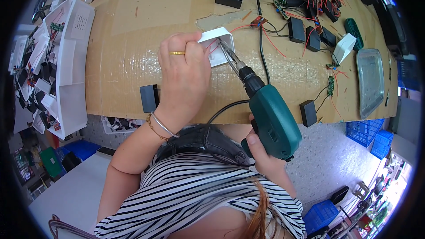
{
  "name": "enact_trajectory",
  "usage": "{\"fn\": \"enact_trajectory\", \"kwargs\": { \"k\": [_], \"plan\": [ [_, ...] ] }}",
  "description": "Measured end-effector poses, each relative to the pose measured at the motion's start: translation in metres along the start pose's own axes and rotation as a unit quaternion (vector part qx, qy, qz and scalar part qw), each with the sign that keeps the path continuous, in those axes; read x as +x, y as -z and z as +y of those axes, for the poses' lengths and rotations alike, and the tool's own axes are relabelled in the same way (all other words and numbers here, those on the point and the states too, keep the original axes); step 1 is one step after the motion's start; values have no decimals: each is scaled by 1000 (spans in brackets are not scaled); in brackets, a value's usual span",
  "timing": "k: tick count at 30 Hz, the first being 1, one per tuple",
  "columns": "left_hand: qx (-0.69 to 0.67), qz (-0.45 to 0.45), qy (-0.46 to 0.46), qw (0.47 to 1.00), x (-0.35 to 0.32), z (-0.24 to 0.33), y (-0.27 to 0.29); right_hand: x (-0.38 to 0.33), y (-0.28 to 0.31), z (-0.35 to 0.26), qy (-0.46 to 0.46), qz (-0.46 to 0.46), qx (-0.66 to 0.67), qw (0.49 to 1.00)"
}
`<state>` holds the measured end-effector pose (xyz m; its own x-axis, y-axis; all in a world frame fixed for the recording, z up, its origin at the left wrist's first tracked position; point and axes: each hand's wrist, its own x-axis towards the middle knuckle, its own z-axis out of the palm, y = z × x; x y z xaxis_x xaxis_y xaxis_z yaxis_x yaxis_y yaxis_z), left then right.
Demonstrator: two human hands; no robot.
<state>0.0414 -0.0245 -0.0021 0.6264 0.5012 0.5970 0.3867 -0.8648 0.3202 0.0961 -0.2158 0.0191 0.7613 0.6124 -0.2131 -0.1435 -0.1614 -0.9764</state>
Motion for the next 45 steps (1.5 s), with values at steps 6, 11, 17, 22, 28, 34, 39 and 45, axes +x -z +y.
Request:
{"fn": "enact_trajectory", "kwargs": {
  "k": [6,11,17,22,28,34,39,45],
  "plan": [
    [2,-6,5,1000,0,1,1,0,0,0,-2,2,-4,1000],
    [6,-7,6,1000,0,0,0,-1,0,-2,-23,-6,-12,1000],
    [7,-1,4,1000,0,1,0,-2,1,-1,-21,2,-35,999],
    [-4,6,-6,1000,2,1,3,1,1,-7,-30,-7,-30,999],
    [-4,2,-9,1000,1,-1,3,-1,7,-2,-2,-56,-50,997],
    [-1,9,-9,1000,1,0,2,0,0,-2,-11,9,-51,999],
    [-2,-3,-3,1000,1,0,2,2,4,1,6,-20,-45,999],
    [-1,-6,-3,1000,1,0,2,-6,7,3,4,-16,-9,1000]
  ]
}}
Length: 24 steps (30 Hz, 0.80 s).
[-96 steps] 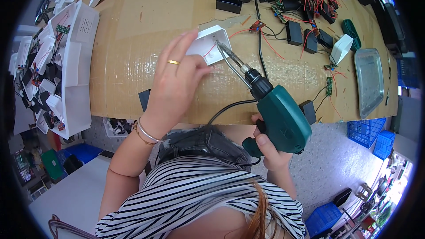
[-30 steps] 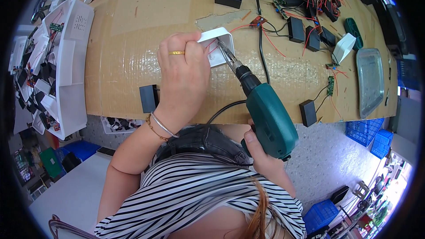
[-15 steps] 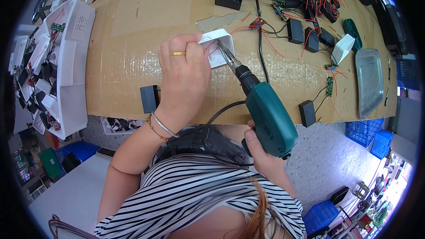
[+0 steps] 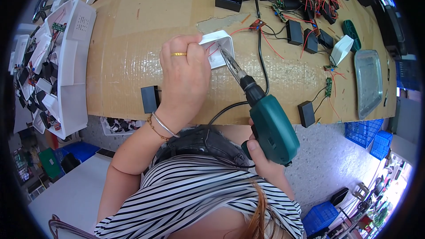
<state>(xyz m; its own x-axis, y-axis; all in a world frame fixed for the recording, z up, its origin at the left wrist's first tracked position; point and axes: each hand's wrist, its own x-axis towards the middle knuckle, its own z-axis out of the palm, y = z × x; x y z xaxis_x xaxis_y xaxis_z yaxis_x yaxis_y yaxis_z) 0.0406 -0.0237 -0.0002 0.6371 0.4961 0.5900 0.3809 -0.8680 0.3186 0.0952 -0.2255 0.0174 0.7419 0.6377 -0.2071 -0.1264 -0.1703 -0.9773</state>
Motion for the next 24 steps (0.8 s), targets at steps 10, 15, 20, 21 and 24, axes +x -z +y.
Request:
{"fn": "enact_trajectory", "kwargs": {
  "k": [10,15,20,21,24],
  "plan": [
    [7,-11,7,1000,0,2,2,-15,6,7,27,65,52,996],
    [5,-10,9,1000,-2,2,4,-14,8,9,55,60,55,995],
    [-11,-5,4,1000,-1,1,4,-8,13,14,94,56,71,991],
    [-41,-1,6,999,0,3,8,-4,15,15,116,57,82,988],
    [-35,-8,7,999,0,9,24,8,18,13,146,54,109,982]
  ]
}}
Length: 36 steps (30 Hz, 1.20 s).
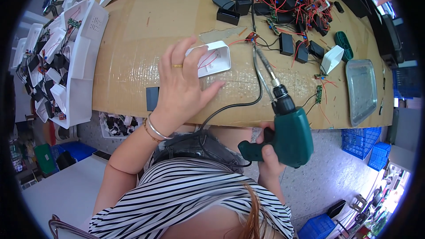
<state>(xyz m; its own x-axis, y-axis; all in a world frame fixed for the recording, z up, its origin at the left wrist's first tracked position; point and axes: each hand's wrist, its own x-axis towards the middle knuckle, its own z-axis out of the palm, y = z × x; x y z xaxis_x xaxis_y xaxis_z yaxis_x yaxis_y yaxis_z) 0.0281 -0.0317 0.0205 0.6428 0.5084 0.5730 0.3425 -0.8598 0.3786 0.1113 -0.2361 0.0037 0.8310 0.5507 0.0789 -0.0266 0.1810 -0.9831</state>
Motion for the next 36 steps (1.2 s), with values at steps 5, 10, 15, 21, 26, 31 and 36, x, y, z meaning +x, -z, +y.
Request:
{"fn": "enact_trajectory", "kwargs": {
  "k": [5,10,15,21,26,31,36],
  "plan": [
    [53,-96,82,991,0,-11,15,20,-9,5,-9,-36,102,994],
    [-45,-46,126,990,23,-30,69,28,6,22,-37,-102,178,978],
    [-3,122,154,980,47,-74,190,25,9,19,-22,-90,168,981],
    [333,394,196,834,61,-143,346,27,9,27,-36,-73,169,982],
    [495,346,152,782,68,-249,410,25,-6,2,-43,-76,145,986],
    [511,123,339,780,94,-280,353,24,1,19,-42,-30,117,992],
    [591,156,378,695,128,-273,336,26,-6,13,-28,-51,109,992]
  ]
}}
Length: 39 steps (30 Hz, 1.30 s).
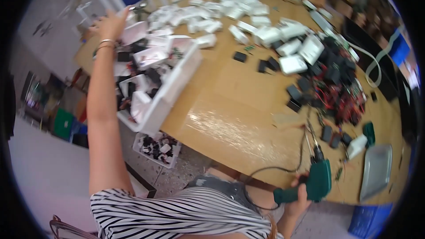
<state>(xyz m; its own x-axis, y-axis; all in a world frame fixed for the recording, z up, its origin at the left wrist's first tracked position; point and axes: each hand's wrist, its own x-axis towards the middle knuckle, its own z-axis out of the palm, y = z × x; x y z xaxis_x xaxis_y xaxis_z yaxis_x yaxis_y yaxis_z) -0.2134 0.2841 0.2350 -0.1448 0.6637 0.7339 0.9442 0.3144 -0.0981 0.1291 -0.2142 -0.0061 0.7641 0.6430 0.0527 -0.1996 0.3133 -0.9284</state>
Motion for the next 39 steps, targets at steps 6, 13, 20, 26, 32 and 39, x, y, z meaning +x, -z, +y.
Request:
{"fn": "enact_trajectory", "kwargs": {
  "k": [6,13,20,26,32,39],
  "plan": [
    [-303,76,-358,880,-73,132,52,8,-8,-6,-1,5,6,1000],
    [-541,-230,-424,689,-265,306,72,2,-2,-4,17,32,51,998],
    [-547,-239,-432,676,-274,322,78,0,8,-6,-7,12,39,999],
    [-563,-419,-366,612,-252,266,39,7,9,-2,-53,-12,69,996],
    [-688,-606,-115,383,-270,228,59,12,7,-1,-42,18,64,997],
    [-597,-413,-397,562,-340,159,87,6,1,-6,-24,41,56,997]
  ]
}}
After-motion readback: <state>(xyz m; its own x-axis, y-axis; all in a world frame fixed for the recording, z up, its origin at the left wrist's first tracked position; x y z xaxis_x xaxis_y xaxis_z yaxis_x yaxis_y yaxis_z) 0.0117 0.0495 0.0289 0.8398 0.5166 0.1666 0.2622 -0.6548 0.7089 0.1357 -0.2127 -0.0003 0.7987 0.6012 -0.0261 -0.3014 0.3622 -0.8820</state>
